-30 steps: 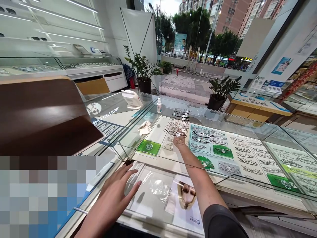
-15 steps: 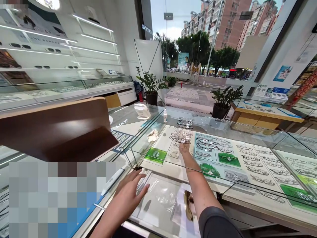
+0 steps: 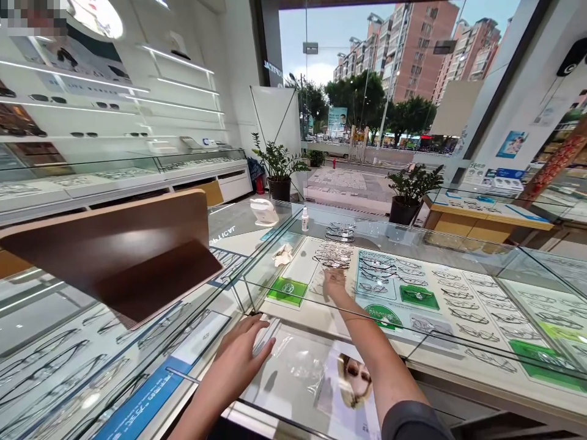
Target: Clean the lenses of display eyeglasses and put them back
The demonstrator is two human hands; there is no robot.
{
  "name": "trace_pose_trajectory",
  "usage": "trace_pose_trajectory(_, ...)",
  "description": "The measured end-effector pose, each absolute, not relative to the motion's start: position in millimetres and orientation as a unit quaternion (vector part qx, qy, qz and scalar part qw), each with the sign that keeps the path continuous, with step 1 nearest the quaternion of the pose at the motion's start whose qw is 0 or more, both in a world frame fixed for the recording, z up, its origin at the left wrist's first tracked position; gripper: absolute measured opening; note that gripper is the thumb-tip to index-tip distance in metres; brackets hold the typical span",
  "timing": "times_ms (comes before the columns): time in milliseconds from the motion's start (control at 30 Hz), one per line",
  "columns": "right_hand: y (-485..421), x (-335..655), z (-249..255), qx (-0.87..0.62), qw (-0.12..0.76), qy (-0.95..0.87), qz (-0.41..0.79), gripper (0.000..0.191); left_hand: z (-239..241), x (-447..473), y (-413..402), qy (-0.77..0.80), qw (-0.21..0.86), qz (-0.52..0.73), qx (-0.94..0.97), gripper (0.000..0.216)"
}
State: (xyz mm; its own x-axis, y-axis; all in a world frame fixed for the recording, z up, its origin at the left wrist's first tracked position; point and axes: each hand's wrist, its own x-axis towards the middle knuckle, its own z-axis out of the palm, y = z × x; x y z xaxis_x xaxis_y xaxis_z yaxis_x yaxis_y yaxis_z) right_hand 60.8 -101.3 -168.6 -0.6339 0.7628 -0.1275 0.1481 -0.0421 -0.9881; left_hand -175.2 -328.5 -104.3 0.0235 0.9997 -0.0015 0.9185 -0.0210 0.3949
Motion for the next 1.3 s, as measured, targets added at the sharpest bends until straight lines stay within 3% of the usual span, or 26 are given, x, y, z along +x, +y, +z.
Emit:
trace_pose_trajectory(100,-149,50,-172,-0.444,0.153,-0.733,0.493,0.032,-101,-174,-327,0.670,0.127,0.148,0.716,0.037)
trace_pose_trajectory(200,-205,45,-171,-0.461,0.044,-0.786,0.409,0.007,-97,-174,-327,0.657,0.127,0.164,0.725,0.024)
trace_pose_trajectory(367,-258,82,-105,-0.292,-0.158,-0.833,0.443,0.025,-96,-177,-331,0.645,0.093,0.227,0.724,0.016)
trace_pose_trajectory(467,-241,140,-38,-0.387,-0.120,-0.835,0.373,0.035,-101,-178,-333,0.678,0.121,0.241,0.684,0.018)
trace_pose_trajectory(567,-198,200,9,-0.581,-0.016,-0.805,0.116,0.027,-103,-177,-335,0.706,0.135,0.235,0.654,0.017)
trace_pose_trajectory(667,-159,239,17,-0.626,0.028,-0.779,0.020,0.011,-102,-175,-336,0.714,0.115,0.235,0.650,0.029)
trace_pose_trajectory(833,-130,257,-12,-0.618,0.020,-0.786,-0.009,0.001,-100,-172,-338,0.713,0.111,0.236,0.651,0.039)
trace_pose_trajectory(1067,-110,253,-37,-0.639,0.010,-0.769,-0.011,0.008,-100,-172,-339,0.715,0.112,0.228,0.651,0.040)
trace_pose_trajectory(1300,-116,246,-40,-0.677,0.067,-0.732,-0.022,0.015,-99,-172,-339,0.708,0.100,0.235,0.658,0.039)
